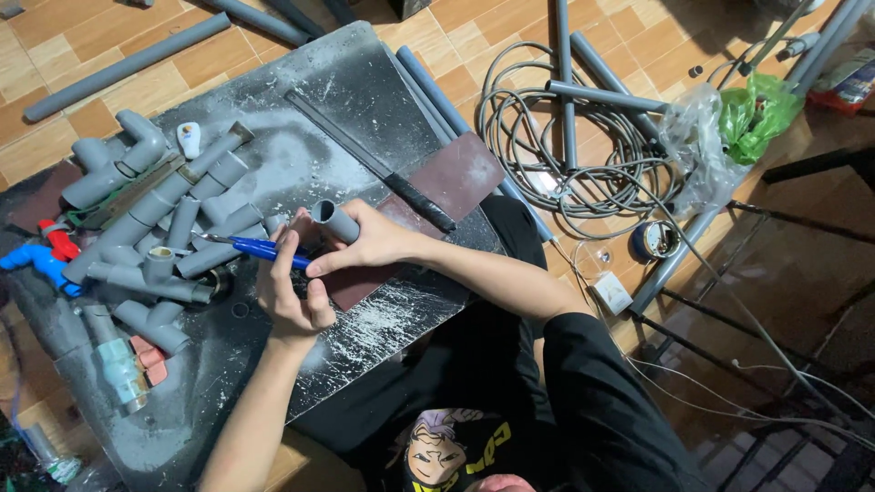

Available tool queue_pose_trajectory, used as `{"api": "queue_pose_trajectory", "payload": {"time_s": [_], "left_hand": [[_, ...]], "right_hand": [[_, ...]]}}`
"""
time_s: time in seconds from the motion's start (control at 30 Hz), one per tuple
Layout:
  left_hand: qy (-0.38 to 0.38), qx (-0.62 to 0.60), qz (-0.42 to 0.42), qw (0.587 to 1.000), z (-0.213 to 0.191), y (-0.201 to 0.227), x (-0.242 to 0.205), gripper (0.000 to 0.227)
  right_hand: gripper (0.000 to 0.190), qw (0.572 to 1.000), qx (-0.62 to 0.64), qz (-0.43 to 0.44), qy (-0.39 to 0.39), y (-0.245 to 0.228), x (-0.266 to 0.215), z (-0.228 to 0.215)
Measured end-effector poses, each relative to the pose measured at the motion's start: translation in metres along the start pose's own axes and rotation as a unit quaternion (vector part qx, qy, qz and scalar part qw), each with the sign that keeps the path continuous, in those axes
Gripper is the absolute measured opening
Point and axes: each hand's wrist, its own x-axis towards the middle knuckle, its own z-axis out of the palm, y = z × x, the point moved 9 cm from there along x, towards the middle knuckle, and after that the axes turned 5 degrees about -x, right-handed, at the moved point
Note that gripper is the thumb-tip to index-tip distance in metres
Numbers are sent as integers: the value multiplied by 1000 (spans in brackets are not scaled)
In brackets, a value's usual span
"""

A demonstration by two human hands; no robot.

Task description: Sanding and marking PVC pipe segments and fittings for assembly.

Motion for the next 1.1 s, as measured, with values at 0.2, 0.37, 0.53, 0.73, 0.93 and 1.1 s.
{"api": "queue_pose_trajectory", "payload": {"time_s": [0.2, 0.37, 0.53, 0.73, 0.93, 1.1], "left_hand": [[-5, -8, -9, 1000, 2, -3, -3, 50], [-3, -17, -18, 1000, 4, -4, -3, 48], [1, -19, -20, 1000, 3, -6, -5, 47], [-3, -15, -24, 1000, 3, -6, -6, 48], [-14, -20, -39, 999, 5, -6, -9, 47], [-7, -11, -37, 999, 5, -8, -12, 48]], "right_hand": [[48, 1000, -17, 6, 6, 3, -1, -2], [46, 1000, -12, 5, 12, -1, -1, -3], [46, 1000, 1, 7, 6, 3, -1, -2], [47, 1000, -25, -1, 11, -1, 0, -5], [48, 999, -34, 6, 13, -2, 0, -4], [48, 999, -33, -2, 10, -3, -1, -4]]}}
